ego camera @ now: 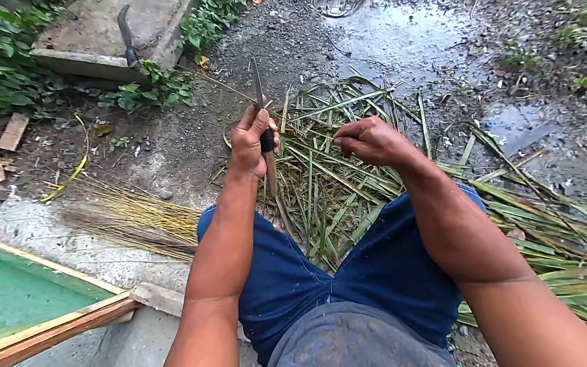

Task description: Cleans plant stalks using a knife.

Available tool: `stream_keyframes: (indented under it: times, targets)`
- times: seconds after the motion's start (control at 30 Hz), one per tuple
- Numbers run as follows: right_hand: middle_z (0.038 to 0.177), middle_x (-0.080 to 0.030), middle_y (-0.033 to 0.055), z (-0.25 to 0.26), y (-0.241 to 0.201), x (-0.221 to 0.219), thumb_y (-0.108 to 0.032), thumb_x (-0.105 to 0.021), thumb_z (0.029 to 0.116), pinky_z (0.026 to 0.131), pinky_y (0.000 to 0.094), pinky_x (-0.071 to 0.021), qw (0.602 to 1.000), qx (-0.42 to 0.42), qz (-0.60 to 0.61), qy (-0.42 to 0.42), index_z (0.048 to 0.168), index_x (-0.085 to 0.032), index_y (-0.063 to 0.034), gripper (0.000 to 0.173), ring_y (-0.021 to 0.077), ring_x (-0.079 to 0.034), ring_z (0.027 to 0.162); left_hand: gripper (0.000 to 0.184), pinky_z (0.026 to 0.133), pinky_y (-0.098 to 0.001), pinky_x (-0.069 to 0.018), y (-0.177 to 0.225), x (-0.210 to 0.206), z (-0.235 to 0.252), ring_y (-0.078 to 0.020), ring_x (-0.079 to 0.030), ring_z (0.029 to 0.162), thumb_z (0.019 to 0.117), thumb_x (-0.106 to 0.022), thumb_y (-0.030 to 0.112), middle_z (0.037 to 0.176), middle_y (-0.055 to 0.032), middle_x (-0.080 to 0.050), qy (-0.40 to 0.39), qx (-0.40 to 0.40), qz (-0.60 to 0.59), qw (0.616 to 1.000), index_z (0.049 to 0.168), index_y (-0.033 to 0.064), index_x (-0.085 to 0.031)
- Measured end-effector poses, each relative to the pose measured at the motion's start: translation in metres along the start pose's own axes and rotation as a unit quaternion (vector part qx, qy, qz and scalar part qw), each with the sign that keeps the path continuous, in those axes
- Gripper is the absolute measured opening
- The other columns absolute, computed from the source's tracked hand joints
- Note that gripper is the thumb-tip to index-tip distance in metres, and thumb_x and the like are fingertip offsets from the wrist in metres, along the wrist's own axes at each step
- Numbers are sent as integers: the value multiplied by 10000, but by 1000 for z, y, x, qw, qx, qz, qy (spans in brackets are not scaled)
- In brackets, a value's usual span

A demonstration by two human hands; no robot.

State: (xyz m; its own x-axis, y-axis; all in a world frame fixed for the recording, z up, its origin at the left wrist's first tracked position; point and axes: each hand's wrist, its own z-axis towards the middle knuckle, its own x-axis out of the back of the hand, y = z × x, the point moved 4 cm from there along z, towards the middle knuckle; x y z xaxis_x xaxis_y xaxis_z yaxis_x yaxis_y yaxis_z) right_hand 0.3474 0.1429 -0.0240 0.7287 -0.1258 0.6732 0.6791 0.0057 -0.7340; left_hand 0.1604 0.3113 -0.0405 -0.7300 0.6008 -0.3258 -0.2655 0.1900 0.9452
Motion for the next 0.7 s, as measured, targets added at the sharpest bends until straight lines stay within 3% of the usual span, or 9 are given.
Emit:
stream_keyframes:
  times: [0.1,0.17,0.33,0.47,0.6,0.7]
  targets:
    - [844,-721,45,4,5,-8,-214,-525,1072,621,371,-580,997,-41,33,-58,1169,-718,-68,260,129,-641,602,375,483,-233,-537,-6,-6,-5,-98,-594,558,1076,-483,171,772,2,-612,-5,-7,23,1000,1446,113,-473]
    - [863,-719,53,8,0,-12,-230,-521,1077,620,366,-589,997,-49,46,-40,1217,-691,-62,277,136,-654,613,431,487,-234,-532,-13,-19,-12,-97,-589,565,1060,-513,141,782,-4,-612,-21,0,56,998,1483,89,-444]
    - [748,-665,14,13,-8,-11,-182,-480,1090,594,305,-522,998,-23,52,2,1100,-719,-47,274,84,-584,581,504,533,-227,-532,-33,-49,-27,-89,-602,621,1014,-585,84,864,-27,-647,-90,39,84,992,1497,42,-446]
    - [694,-633,-15,10,-10,-6,-172,-465,1094,584,273,-497,998,-3,56,-5,1098,-723,-44,288,56,-544,559,463,522,-229,-538,-27,-38,-18,-89,-602,598,1022,-568,85,817,-15,-636,-70,22,63,995,1474,72,-466]
    - [699,-631,-17,10,-9,-6,-161,-479,1083,643,294,-509,999,20,31,-4,1055,-725,-53,271,62,-561,595,470,521,-219,-526,-29,-43,-23,-79,-593,603,1020,-565,103,837,-12,-644,-91,30,75,992,1477,58,-466]
    - [700,-639,-24,4,-8,-2,-163,-483,1079,652,285,-517,999,37,28,-5,1056,-734,-56,275,53,-568,602,403,503,-235,-537,-17,-17,-4,-83,-596,572,1057,-515,172,789,19,-633,-39,7,43,998,1453,108,-474]
